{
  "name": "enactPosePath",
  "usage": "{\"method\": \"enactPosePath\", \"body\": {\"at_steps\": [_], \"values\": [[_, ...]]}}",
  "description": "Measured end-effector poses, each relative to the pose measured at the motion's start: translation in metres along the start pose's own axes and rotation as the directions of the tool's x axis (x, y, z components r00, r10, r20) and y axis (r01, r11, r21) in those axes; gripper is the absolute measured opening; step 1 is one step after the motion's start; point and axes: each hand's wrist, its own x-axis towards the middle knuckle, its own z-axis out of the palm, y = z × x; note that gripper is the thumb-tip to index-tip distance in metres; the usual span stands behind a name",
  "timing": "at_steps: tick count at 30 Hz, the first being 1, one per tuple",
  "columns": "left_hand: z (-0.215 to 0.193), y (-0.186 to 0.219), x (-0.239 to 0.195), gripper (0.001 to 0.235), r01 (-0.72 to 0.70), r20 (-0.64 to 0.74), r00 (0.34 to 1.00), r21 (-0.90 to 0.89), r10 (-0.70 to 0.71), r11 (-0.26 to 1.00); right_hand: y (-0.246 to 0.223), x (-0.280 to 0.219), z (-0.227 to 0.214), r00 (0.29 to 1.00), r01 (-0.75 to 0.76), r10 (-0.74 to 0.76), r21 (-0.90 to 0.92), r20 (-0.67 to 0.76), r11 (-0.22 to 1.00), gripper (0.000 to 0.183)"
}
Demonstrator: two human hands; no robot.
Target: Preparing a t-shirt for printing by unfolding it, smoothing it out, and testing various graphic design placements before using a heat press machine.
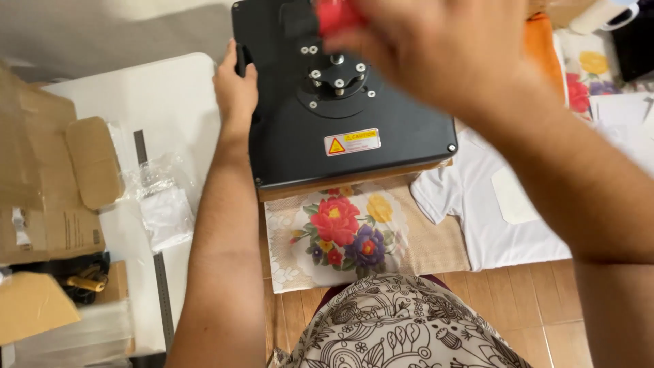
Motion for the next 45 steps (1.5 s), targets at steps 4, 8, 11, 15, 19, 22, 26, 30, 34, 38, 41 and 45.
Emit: {"method": "enactPosePath", "body": {"at_steps": [4,8,11,15,19,22,26,30,34,38,41,45], "values": [[0.002,0.001,-0.001,0.056,0.055,-0.015,0.998,0.041,-0.055,0.998,-0.038,-0.018,-0.004,0.996,0.049,-0.040,0.118,-0.083,0.992,0.043],[-0.001,0.009,-0.006,0.055,0.101,0.007,0.995,0.013,-0.102,0.995,-0.058,-0.041,0.001,0.996,0.015,0.008,0.271,-0.084,0.962,0.032],[0.000,0.009,-0.011,0.055,0.125,0.005,0.992,0.027,-0.125,0.992,-0.079,-0.067,0.015,0.991,-0.026,0.072,0.358,-0.116,0.933,0.024],[-0.004,0.015,-0.012,0.055,0.136,0.007,0.991,0.005,-0.136,0.991,-0.098,-0.087,0.031,0.976,-0.103,0.164,0.365,-0.141,0.925,0.023],[0.009,-0.012,0.002,0.056,0.038,-0.050,0.998,0.040,-0.036,0.998,-0.101,-0.089,0.034,0.968,-0.135,0.202,0.368,-0.152,0.920,0.018],[0.018,-0.033,0.011,0.055,-0.066,-0.087,0.994,0.026,0.068,0.998,-0.104,-0.095,0.025,0.978,-0.174,0.204,0.393,-0.036,0.903,0.018],[0.021,-0.066,0.019,0.054,-0.234,-0.123,0.962,0.073,0.242,0.969,-0.106,-0.143,-0.001,0.938,-0.322,0.238,0.385,0.251,0.865,0.059],[-0.003,-0.058,-0.038,0.035,-0.488,-0.328,0.807,0.098,0.491,0.868,-0.071,-0.242,-0.033,0.913,-0.225,0.030,0.440,0.407,0.869,0.063],[-0.048,0.064,-0.187,0.032,-0.484,-0.575,0.622,0.250,0.531,0.838,-0.023,-0.373,-0.055,0.745,-0.357,0.030,0.361,0.666,0.862,0.053],[0.008,0.132,-0.308,0.038,-0.405,-0.431,0.688,0.440,0.584,0.802,0.071,-0.496,-0.059,0.575,-0.478,0.176,0.154,0.799,0.865,0.058],[0.105,0.136,-0.372,0.038,-0.423,-0.323,0.827,0.184,0.461,0.888,0.163,-0.595,-0.045,0.697,-0.496,0.364,0.050,0.617,0.867,0.051],[0.243,0.225,-0.419,0.041,-0.603,0.142,0.784,-0.058,0.604,0.796,0.294,-0.693,-0.016,0.083,-0.964,0.738,-0.135,0.670,0.231,0.041]]}}
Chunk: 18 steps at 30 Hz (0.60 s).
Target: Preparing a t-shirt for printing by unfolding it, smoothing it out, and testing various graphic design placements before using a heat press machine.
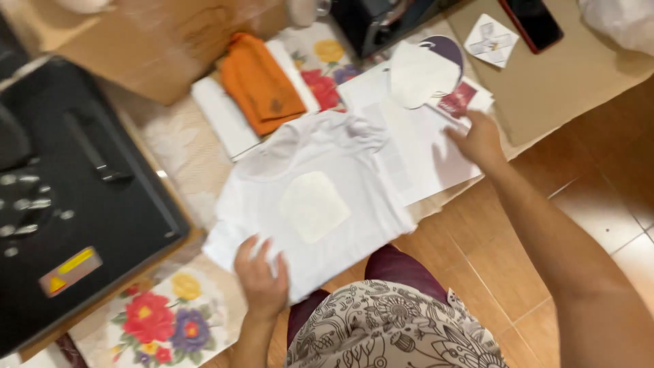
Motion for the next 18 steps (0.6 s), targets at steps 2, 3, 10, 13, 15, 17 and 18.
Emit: {"method": "enactPosePath", "body": {"at_steps": [2,3,10,13,15,17,18], "values": [[0.055,0.050,0.025,0.035,-0.128,0.090,0.988,-0.021,0.130,0.992,0.069,0.046,0.006,0.985,-0.173,0.174,0.066,-0.010,0.983,0.037],[0.081,0.071,0.039,0.030,-0.169,0.167,0.970,-0.047,0.175,0.984,0.110,0.074,0.018,0.970,-0.210,0.232,0.249,-0.065,0.945,0.032],[0.192,0.159,0.129,0.040,-0.111,0.590,0.784,-0.173,0.193,0.979,0.150,0.147,-0.012,0.967,-0.170,0.183,0.085,-0.178,0.982,0.076],[0.244,0.162,0.164,0.055,-0.136,0.687,0.708,-0.098,0.166,0.986,0.122,0.149,-0.021,0.994,0.057,-0.071,-0.162,-0.080,0.985,0.071],[0.270,0.171,0.194,0.059,-0.126,0.739,0.664,-0.041,0.115,0.991,0.105,0.148,-0.013,0.965,0.182,-0.205,-0.142,-0.166,0.973,0.059],[0.293,0.175,0.219,0.064,-0.124,0.780,0.621,0.010,0.069,0.992,0.079,0.148,-0.012,0.907,0.304,-0.330,-0.135,-0.262,0.943,0.047],[0.303,0.176,0.227,0.067,-0.057,0.805,0.594,0.055,-0.011,0.997,0.063,0.147,-0.016,0.962,0.227,-0.232,-0.046,-0.142,0.973,0.050]]}}
